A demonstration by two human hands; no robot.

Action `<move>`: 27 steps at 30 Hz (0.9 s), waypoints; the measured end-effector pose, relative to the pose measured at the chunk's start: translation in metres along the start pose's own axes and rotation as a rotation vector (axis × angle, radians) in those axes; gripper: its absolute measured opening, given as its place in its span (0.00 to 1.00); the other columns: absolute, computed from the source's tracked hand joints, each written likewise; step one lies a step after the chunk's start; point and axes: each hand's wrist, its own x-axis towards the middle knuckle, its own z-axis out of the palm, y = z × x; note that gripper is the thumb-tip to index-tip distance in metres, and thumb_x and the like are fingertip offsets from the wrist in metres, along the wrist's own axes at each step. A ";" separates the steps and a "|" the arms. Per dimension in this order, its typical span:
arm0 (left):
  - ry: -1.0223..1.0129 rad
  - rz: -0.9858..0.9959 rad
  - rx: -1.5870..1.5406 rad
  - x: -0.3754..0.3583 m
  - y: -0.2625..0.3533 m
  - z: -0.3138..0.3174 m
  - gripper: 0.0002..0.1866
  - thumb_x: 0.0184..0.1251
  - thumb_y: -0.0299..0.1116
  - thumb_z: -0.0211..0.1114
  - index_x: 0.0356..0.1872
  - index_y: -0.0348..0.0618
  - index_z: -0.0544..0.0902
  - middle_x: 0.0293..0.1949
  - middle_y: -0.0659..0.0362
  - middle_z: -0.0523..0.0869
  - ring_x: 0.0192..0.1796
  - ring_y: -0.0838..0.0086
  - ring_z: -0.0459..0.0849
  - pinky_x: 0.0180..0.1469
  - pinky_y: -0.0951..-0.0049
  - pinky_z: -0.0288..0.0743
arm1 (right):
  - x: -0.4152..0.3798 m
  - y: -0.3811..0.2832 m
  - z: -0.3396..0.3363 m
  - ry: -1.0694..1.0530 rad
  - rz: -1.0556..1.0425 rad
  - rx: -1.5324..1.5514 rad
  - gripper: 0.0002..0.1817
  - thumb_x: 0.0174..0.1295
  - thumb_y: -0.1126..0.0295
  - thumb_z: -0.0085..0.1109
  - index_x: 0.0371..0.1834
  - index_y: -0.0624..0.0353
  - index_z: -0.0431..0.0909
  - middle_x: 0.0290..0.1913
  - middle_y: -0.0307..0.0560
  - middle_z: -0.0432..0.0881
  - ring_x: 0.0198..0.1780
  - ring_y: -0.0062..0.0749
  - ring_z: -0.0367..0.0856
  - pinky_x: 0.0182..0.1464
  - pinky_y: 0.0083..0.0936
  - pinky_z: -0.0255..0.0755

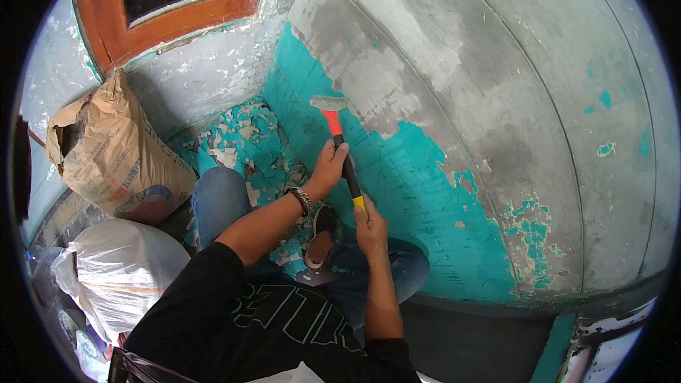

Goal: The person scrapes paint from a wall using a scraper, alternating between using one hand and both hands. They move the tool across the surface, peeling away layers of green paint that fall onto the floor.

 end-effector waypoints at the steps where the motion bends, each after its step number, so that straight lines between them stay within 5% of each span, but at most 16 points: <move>1: -0.001 -0.002 0.000 0.002 -0.003 0.000 0.16 0.76 0.44 0.51 0.37 0.41 0.67 0.24 0.58 0.80 0.24 0.78 0.78 0.28 0.76 0.74 | 0.001 0.002 0.000 0.001 0.003 0.000 0.26 0.71 0.55 0.48 0.65 0.63 0.71 0.35 0.47 0.81 0.36 0.26 0.77 0.41 0.25 0.71; 4: -0.008 0.005 0.030 0.001 -0.007 0.002 0.16 0.75 0.44 0.51 0.37 0.40 0.67 0.24 0.58 0.80 0.24 0.78 0.78 0.27 0.76 0.74 | 0.001 0.014 0.001 0.013 0.019 0.025 0.26 0.71 0.56 0.48 0.64 0.63 0.71 0.37 0.48 0.82 0.38 0.28 0.78 0.43 0.26 0.72; 12: -0.150 -0.123 0.046 -0.022 -0.006 0.010 0.14 0.74 0.41 0.55 0.42 0.39 0.67 0.26 0.58 0.80 0.26 0.77 0.81 0.26 0.76 0.76 | -0.030 0.018 -0.006 0.006 0.169 0.245 0.23 0.71 0.63 0.50 0.65 0.65 0.71 0.23 0.32 0.69 0.24 0.15 0.66 0.26 0.17 0.62; 19: -0.330 -0.182 0.118 -0.064 -0.023 0.021 0.14 0.74 0.39 0.55 0.41 0.37 0.67 0.27 0.57 0.80 0.28 0.77 0.82 0.28 0.74 0.76 | -0.089 0.051 -0.010 0.083 0.152 0.199 0.22 0.71 0.64 0.50 0.63 0.65 0.71 0.23 0.32 0.70 0.23 0.14 0.66 0.25 0.16 0.61; 23: -0.387 -0.197 -0.093 -0.078 -0.021 0.029 0.13 0.74 0.38 0.54 0.43 0.37 0.67 0.28 0.57 0.80 0.30 0.77 0.81 0.32 0.74 0.76 | -0.100 0.036 -0.017 0.008 0.333 0.254 0.22 0.69 0.65 0.52 0.62 0.65 0.71 0.26 0.36 0.74 0.28 0.17 0.72 0.30 0.18 0.68; 27: -0.262 -0.135 -0.059 -0.059 -0.010 0.022 0.13 0.75 0.39 0.54 0.42 0.37 0.67 0.27 0.57 0.81 0.30 0.76 0.82 0.32 0.74 0.77 | -0.071 0.046 -0.013 0.068 0.093 0.031 0.22 0.69 0.63 0.53 0.62 0.64 0.72 0.29 0.41 0.77 0.31 0.23 0.77 0.36 0.23 0.72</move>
